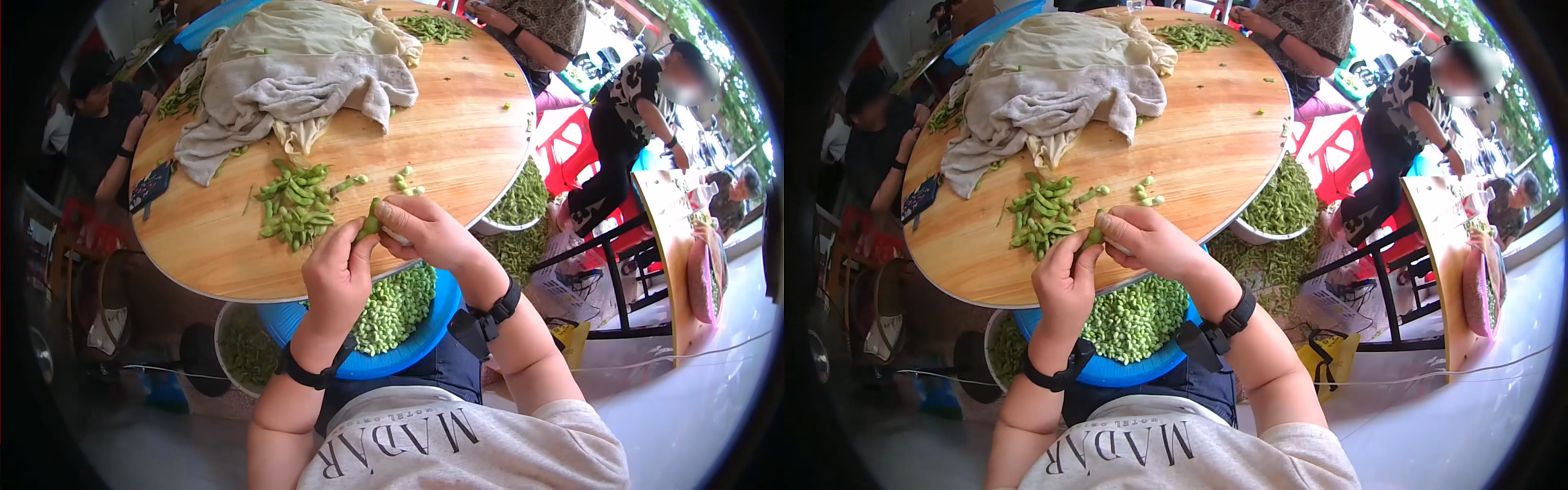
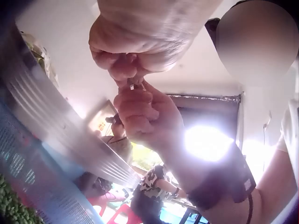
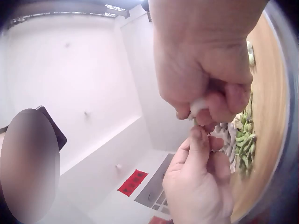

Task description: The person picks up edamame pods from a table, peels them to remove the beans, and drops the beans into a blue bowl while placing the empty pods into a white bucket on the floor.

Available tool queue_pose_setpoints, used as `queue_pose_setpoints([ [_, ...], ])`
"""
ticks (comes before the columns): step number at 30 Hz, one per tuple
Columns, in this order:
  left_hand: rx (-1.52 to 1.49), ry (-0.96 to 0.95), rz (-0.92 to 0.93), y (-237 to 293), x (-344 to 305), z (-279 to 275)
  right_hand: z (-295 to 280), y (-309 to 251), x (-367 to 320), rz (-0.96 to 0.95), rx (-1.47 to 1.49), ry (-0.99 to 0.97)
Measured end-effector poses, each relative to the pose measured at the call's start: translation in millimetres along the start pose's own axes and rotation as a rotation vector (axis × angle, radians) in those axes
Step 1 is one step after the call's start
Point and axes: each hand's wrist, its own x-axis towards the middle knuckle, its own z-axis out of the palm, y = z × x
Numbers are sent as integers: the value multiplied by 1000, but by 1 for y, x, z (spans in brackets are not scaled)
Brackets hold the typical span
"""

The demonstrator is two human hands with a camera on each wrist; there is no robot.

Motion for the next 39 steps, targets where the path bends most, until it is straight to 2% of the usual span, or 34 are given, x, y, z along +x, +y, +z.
queue_pose_setpoints([
  [5,158,50,93,-6,1,8,10,3,2,-62,-41,108],
  [11,64,132,35,-13,8,26,10,8,11,-165,-124,194],
  [14,-92,90,-161,-13,12,29,4,10,14,-198,-205,198],
  [17,-442,3,-595,-19,22,26,-5,17,18,-273,-373,188],
  [19,-829,-55,-913,-18,35,20,-16,20,20,-337,-523,161],
  [20,-840,-143,-933,-19,40,18,-23,17,20,-232,-462,107],
  [22,-869,-341,-927,-29,45,13,-43,11,24,-82,-335,-4],
  [25,-626,-316,-837,-31,45,17,-59,3,29,-85,-402,242],
  [26,-570,-309,-803,-32,45,19,-58,-1,30,-221,-460,288],
  [29,-477,-311,-736,-33,48,24,-44,-9,36,-275,-734,230],
  [31,-513,-325,-745,-29,53,21,-45,-8,42,-243,-702,199],
  [34,-380,-392,-658,-26,52,18,-59,-3,53,-202,-688,75],
  [36,-371,-501,-648,-35,49,18,-67,-2,58,-138,-698,17],
  [39,-355,-573,-619,-37,51,20,-64,0,61,-82,-822,47],
])
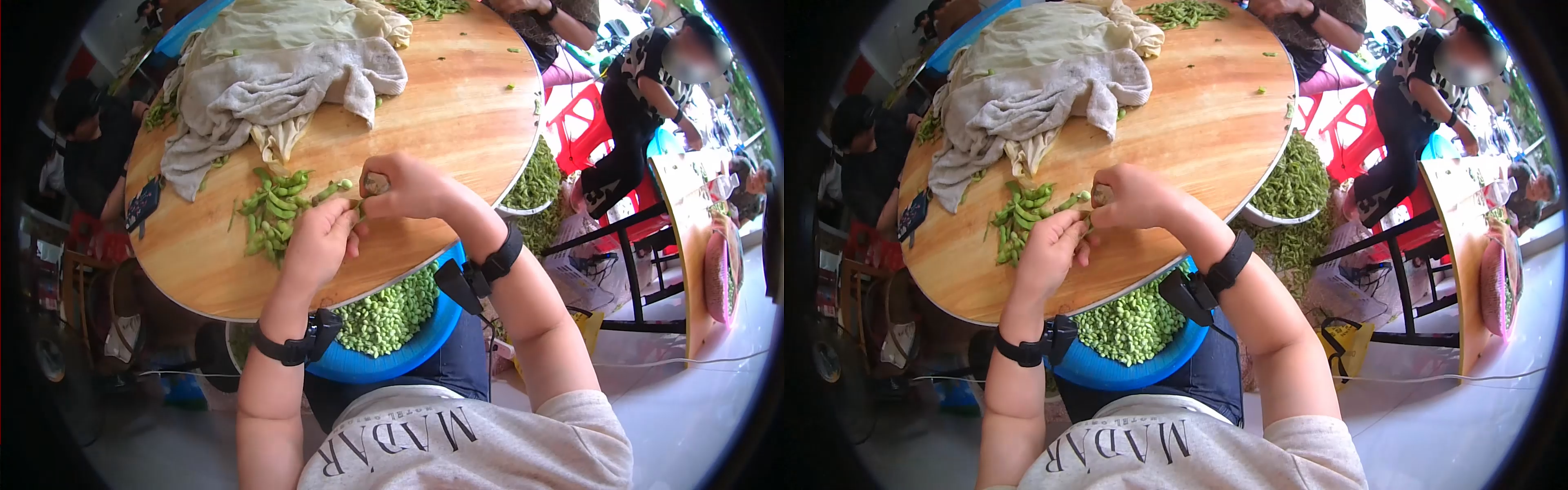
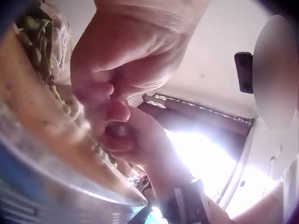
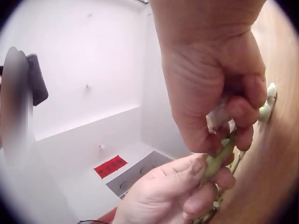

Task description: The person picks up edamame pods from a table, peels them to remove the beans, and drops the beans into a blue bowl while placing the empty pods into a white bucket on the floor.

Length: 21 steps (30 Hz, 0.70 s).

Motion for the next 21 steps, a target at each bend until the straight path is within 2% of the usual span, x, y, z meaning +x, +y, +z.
queue_pose_setpoints([
  [3,118,9,-18,4,2,0,4,-15,0,10,-230,84],
  [10,169,46,18,10,3,-1,1,-20,5,-51,-209,-1],
  [13,359,110,85,-3,9,-4,0,-22,7,-132,-368,-21],
  [16,447,316,133,-11,21,-13,-28,-4,10,-52,74,104],
  [17,512,343,131,-12,26,-19,-32,3,11,-15,61,210],
  [18,486,317,54,-9,29,-20,-33,10,12,22,48,316],
  [20,430,260,-97,9,32,-19,-28,18,12,46,-15,355],
  [21,420,227,-86,5,38,-19,-20,20,11,57,-14,359],
])
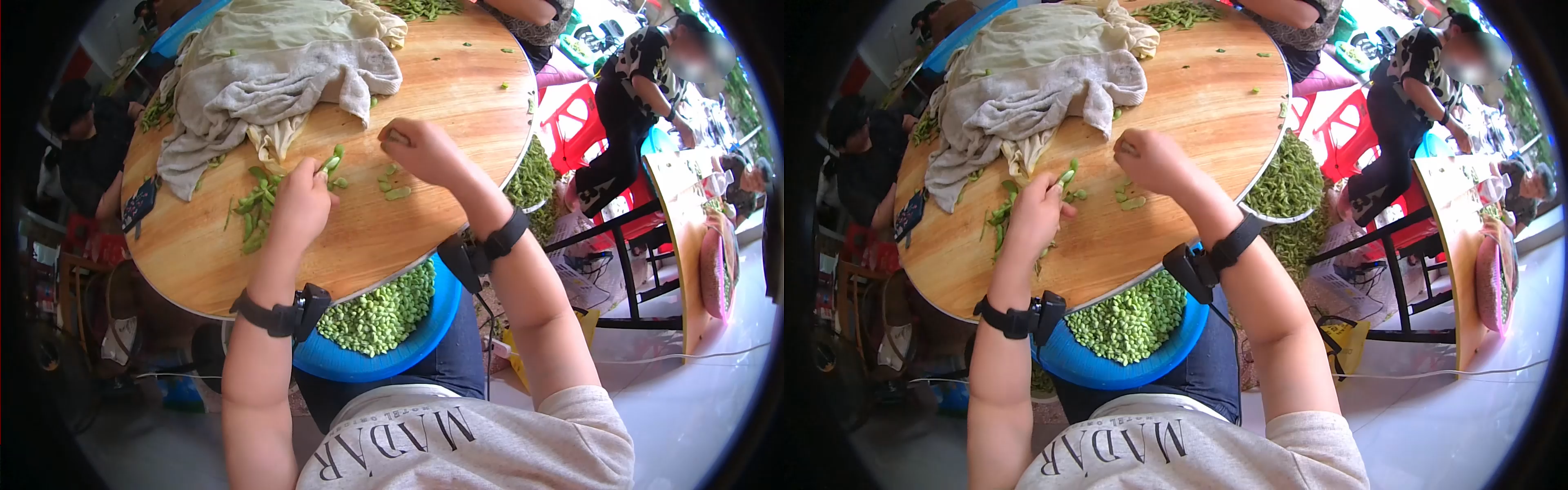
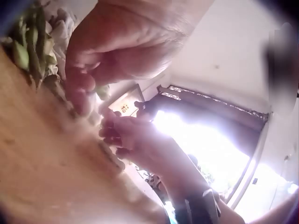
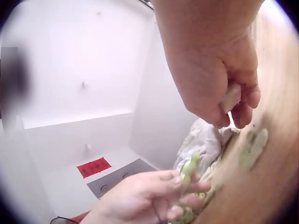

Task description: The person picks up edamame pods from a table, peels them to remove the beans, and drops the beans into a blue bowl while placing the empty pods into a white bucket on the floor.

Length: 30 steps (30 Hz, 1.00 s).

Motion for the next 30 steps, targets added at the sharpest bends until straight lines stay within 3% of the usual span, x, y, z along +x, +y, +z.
queue_pose_setpoints([
  [2,-21,-59,30,-10,12,8,13,3,-8,-31,-60,-20],
  [5,-136,-118,68,-7,9,16,33,10,-20,-305,-74,75],
  [8,-120,-109,149,-10,-5,18,47,1,-43,-295,-64,151],
  [12,-30,-123,189,-4,-50,2,56,-17,-84,-336,-26,68],
  [16,-285,-147,-22,-8,-93,-14,56,-43,-120,-313,62,-80],
  [19,-362,-94,16,-24,-118,-13,49,-62,-133,-69,291,-185],
  [23,-385,-56,8,-31,-144,-11,57,-70,-138,-118,237,-21],
  [27,-461,-64,5,-40,-153,-11,70,-65,-137,-124,211,17],
  [30,-508,-43,-11,-43,-158,-13,61,-68,-137,38,334,22],
])
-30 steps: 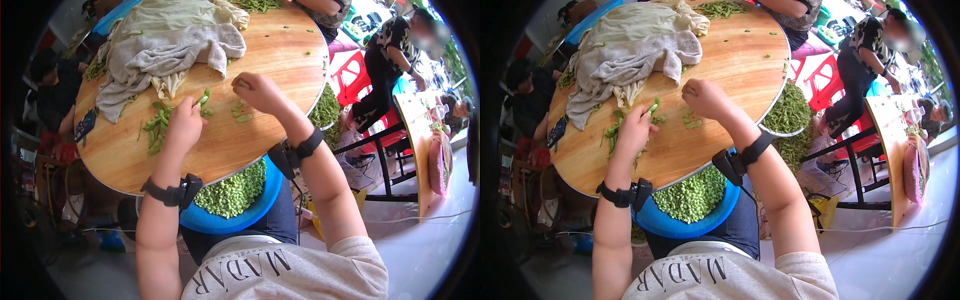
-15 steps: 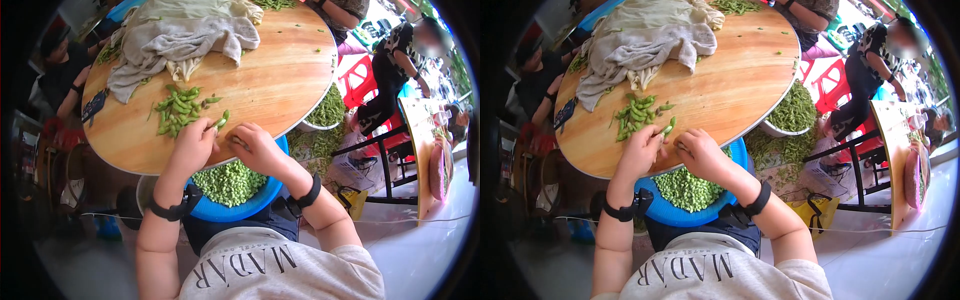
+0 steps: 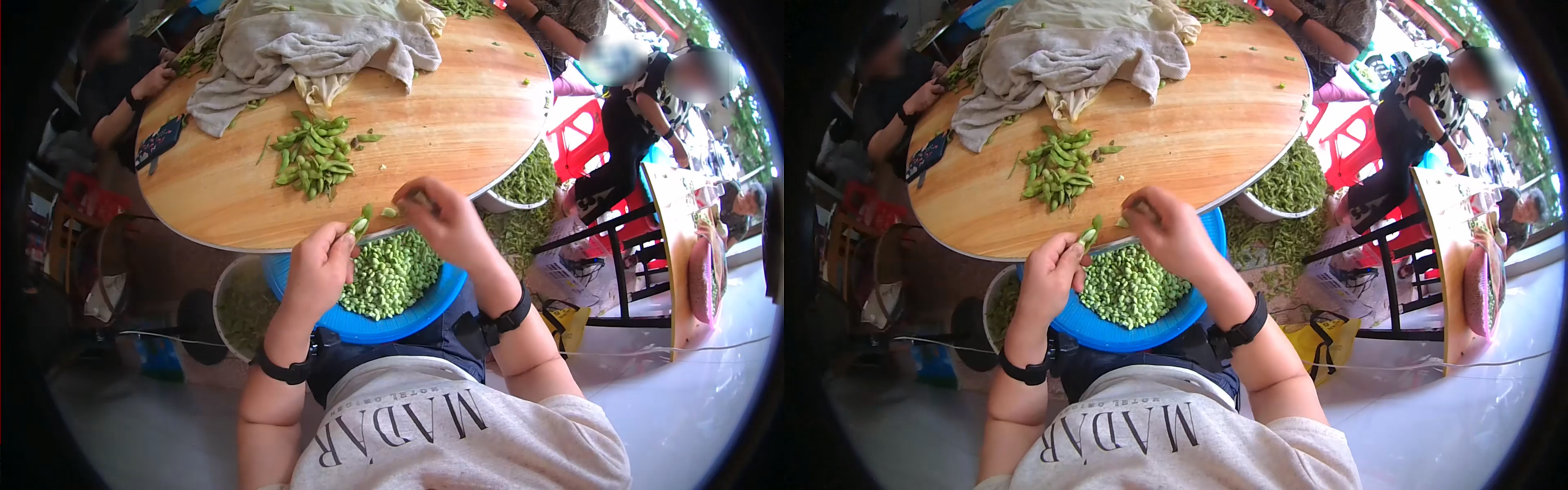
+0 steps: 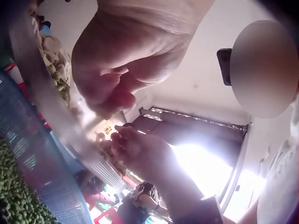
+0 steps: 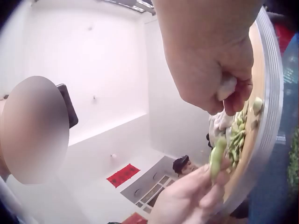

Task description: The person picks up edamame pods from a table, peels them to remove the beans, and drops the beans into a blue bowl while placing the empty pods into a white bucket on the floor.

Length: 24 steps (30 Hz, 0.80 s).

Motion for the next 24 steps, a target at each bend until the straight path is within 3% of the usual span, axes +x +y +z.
queue_pose_setpoints([
  [3,-74,0,-12,-2,-2,-2,-9,-3,14,7,-155,98],
  [5,-87,5,-18,-2,-2,0,-1,16,18,-164,-333,0],
  [6,-93,12,-22,-3,-1,0,6,23,17,-339,-352,-47],
  [7,-101,20,-18,-4,-1,0,12,18,10,-378,-330,-79],
  [12,-42,71,-8,-3,-3,-2,12,-10,-5,-197,-268,-70],
  [15,73,48,33,-2,-4,2,19,-19,-7,-254,-254,-108],
  [17,174,30,210,-7,-8,-1,16,-14,-6,-168,-181,-188],
  [19,238,-17,312,-9,-12,0,11,-6,-6,-224,-108,-279],
  [21,241,-88,219,-7,-21,-2,11,-2,-10,-224,-73,-346],
  [24,107,-211,29,-6,-40,-4,9,-1,-24,-10,-11,-534],
])
